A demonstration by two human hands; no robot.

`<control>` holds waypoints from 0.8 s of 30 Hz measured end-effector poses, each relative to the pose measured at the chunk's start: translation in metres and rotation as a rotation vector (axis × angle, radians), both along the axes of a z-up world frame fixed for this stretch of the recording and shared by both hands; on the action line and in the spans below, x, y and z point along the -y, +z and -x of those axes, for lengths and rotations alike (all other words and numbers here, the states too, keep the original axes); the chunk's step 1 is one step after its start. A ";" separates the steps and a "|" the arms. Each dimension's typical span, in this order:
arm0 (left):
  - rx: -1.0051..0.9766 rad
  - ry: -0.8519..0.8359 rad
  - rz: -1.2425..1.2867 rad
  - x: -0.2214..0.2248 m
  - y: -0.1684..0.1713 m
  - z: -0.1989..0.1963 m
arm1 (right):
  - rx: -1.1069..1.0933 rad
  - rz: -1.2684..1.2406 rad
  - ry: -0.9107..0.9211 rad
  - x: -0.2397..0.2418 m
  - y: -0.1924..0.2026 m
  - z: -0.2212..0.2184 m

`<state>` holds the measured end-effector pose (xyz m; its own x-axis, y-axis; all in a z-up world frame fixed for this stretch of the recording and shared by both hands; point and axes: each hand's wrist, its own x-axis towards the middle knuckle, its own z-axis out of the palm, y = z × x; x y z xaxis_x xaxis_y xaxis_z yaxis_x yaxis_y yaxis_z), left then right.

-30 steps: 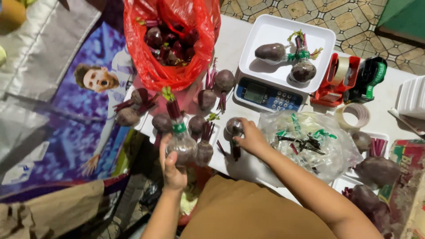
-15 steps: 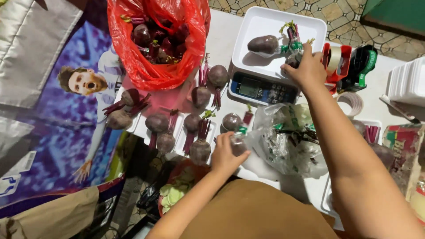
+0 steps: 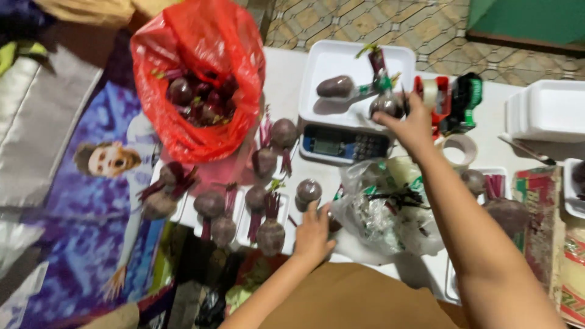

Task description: The person sorts beets from a bag, weighs them on a digital scale, and wraps individual beets in plastic wrap.

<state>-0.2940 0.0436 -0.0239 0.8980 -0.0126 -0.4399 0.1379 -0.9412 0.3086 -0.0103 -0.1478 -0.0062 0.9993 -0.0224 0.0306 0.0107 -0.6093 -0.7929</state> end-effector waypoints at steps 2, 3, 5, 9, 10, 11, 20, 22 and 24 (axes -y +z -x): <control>0.069 0.370 0.286 -0.020 0.019 0.004 | 0.017 -0.228 0.079 0.017 0.027 0.046; 0.072 0.342 0.288 -0.026 0.016 -0.002 | 0.026 -0.227 0.053 0.020 0.042 0.068; 0.646 0.418 0.536 -0.031 0.009 0.002 | -0.092 -0.464 0.065 0.024 0.069 0.125; 0.228 0.389 1.196 0.016 0.054 -0.035 | -0.066 -0.508 0.043 0.037 0.023 0.191; 0.132 0.304 1.255 0.026 0.060 -0.044 | -0.155 -0.677 0.010 0.033 0.031 0.206; 0.032 0.219 1.307 0.037 0.066 -0.052 | -0.237 -0.851 -0.018 0.027 0.039 0.220; -0.343 0.518 1.516 0.106 0.102 -0.044 | -0.051 -0.197 0.018 0.096 0.067 0.261; -0.361 0.516 1.487 0.104 0.112 -0.038 | -0.120 -0.163 0.031 0.101 0.102 0.272; -0.375 0.509 1.463 0.100 0.118 -0.037 | -0.183 -0.126 0.045 0.105 0.119 0.281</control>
<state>-0.2573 -0.0566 0.0940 0.7887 -0.3495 -0.5057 0.6041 0.2887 0.7427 -0.2910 -0.2530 0.1123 0.9881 0.0298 -0.1511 -0.1153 -0.5073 -0.8540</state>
